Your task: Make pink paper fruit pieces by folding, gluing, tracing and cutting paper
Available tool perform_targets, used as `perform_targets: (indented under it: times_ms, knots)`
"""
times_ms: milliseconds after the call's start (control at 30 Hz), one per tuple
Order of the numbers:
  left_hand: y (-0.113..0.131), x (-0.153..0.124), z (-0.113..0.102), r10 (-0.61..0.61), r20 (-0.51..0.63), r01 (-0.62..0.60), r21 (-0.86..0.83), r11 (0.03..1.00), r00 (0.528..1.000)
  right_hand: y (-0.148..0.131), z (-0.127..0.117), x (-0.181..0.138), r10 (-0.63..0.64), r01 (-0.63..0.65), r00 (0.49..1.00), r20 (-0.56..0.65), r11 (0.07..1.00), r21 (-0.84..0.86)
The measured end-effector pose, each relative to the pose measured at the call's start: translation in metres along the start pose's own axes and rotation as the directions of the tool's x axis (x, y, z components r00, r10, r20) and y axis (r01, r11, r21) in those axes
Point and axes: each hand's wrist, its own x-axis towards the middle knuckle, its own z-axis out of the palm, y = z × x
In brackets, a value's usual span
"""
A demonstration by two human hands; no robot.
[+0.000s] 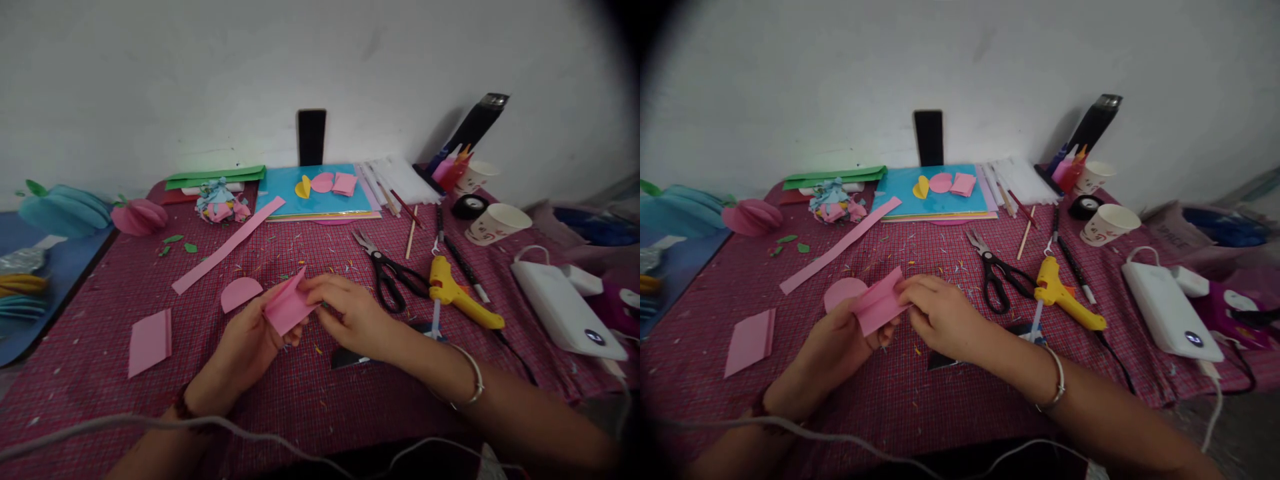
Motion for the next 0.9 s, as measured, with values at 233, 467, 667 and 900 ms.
perform_targets:
  times_ms: [233, 467, 667, 900]
  knots:
    - [-0.002, -0.002, -0.002, 0.089, -0.048, -0.079, 0.176, 0.981, 0.995, -0.001, -0.004, 0.001, 0.084, -0.078, 0.996, -0.039, 0.986, 0.145]
    - [-0.014, -0.008, 0.006, 0.376, -0.05, -0.265, 0.626, 0.733, 0.925, 0.003, 0.0, 0.006, 0.43, -0.376, 0.896, 0.108, 0.607, 0.701]
    - [-0.021, -0.005, 0.011, 0.301, 0.006, -0.237, 0.634, 0.736, 0.953, -0.005, 0.002, 0.007, 0.442, -0.407, 0.893, 0.083, 0.714, 0.57]
    - [-0.015, -0.003, 0.005, 0.278, -0.056, -0.168, 0.676, 0.718, 0.959, -0.006, 0.003, 0.006, 0.432, -0.382, 0.902, -0.021, 0.819, 0.428]
